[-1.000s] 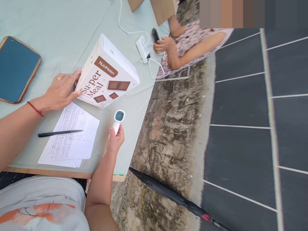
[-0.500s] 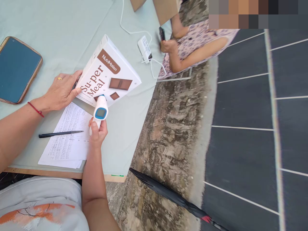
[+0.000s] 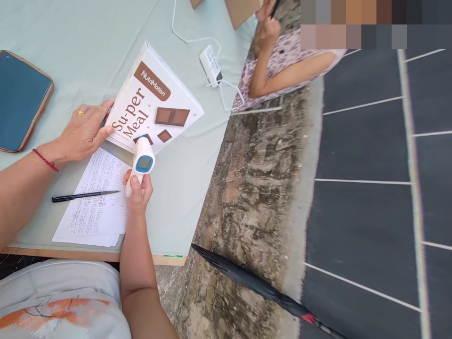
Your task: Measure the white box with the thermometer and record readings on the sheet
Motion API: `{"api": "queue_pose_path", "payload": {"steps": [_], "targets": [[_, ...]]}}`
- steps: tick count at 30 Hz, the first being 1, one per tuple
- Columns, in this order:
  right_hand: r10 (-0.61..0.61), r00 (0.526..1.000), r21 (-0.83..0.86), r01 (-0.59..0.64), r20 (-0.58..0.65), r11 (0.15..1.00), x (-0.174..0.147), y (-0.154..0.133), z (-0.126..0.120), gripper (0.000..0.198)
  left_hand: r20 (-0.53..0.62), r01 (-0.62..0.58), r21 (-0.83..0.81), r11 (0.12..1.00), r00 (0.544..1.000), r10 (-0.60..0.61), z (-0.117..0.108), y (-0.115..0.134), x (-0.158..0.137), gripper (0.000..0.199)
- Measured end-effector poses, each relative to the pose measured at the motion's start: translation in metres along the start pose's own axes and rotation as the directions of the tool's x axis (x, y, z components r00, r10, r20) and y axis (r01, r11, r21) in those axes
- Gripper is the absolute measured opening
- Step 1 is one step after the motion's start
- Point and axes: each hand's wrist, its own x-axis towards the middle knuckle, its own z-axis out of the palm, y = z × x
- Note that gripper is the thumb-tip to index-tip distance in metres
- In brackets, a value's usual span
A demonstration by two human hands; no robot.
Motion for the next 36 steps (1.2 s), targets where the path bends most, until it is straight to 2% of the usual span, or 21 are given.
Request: {"api": "queue_pose_path", "payload": {"steps": [7, 11, 16, 19, 23, 28, 33, 36], "targets": [[-0.029, 0.999, -0.089, 0.028, -0.013, 0.996, 0.0, 0.002, 0.003, 0.046, 0.005, 0.012, 0.005, 1.0, 1.0, -0.012, -0.002, 0.002, 0.0, 0.086], [-0.027, 1.0, -0.102, 0.025, -0.014, 0.994, 0.001, 0.002, 0.006, 0.046, 0.056, 0.017, 0.044, 0.999, 0.998, -0.019, -0.008, 0.008, 0.0, 0.092], [0.014, 0.998, -0.047, -0.011, 0.054, 0.999, 0.0, -0.011, 0.007, 0.048, 0.025, 0.024, 0.034, 0.999, 0.999, -0.025, -0.005, 0.007, 0.001, 0.091], [0.015, 1.0, 0.021, -0.015, -0.027, 1.0, -0.005, -0.028, 0.007, 0.045, 0.0, 0.013, -0.021, 1.0, 1.0, -0.013, -0.001, 0.002, 0.0, 0.086], [0.019, 0.986, 0.022, -0.015, -0.164, 1.0, -0.01, -0.054, 0.002, 0.043, -0.01, 0.001, -0.044, 0.999, 1.0, -0.001, 0.001, -0.001, -0.001, 0.082], [-0.01, 0.978, 0.053, 0.022, -0.207, 0.998, -0.015, -0.076, -0.002, 0.036, 0.017, 0.022, -0.032, 0.999, 1.0, -0.022, -0.002, 0.001, -0.001, 0.085], [-0.065, 0.978, 0.009, 0.068, -0.197, 0.998, -0.016, -0.078, -0.007, 0.036, 0.053, 0.06, -0.029, 0.998, 0.997, -0.058, -0.005, 0.004, -0.001, 0.088], [-0.099, 0.957, -0.152, 0.059, -0.274, 0.987, -0.014, -0.064, -0.023, 0.038, 0.053, 0.057, -0.037, 0.998, 0.997, -0.055, -0.006, 0.004, 0.0, 0.087]]}}
